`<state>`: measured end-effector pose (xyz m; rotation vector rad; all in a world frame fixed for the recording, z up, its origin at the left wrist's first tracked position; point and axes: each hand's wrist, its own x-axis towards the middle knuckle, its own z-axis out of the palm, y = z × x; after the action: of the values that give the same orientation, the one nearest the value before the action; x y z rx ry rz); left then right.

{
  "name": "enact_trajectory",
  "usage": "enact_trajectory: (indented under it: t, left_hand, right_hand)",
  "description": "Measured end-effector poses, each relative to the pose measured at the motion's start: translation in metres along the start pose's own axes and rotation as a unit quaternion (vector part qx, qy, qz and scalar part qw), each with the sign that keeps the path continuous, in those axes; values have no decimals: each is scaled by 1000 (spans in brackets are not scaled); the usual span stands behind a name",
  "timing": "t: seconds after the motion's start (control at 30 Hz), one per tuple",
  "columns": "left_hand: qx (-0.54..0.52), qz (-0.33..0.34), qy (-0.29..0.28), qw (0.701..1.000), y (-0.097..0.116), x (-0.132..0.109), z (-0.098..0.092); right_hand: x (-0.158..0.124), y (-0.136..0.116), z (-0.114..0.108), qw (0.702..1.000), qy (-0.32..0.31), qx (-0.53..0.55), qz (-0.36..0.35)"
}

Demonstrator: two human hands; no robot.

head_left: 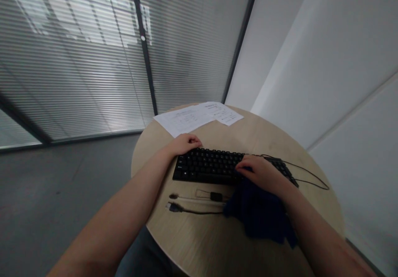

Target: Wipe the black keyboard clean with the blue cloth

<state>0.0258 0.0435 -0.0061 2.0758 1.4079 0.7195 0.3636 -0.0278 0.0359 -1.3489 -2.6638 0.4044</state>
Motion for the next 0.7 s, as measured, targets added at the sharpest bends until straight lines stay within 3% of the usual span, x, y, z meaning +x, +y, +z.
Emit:
enact_trajectory:
  t: [0.27, 0.47, 0.7]
  left_hand:
    - [0, -1, -4, 1000, -2, 1, 0]
    - [-3, 2, -9, 1000, -1, 1, -1]
    - [0, -4, -13, 1000, 1, 0, -2]
  right_hand:
    - [1, -8, 3, 999, -47, -17, 3]
    - [1, -5, 4, 999, -28, -34, 16]
    - [-9, 9, -15, 999, -2, -30, 25]
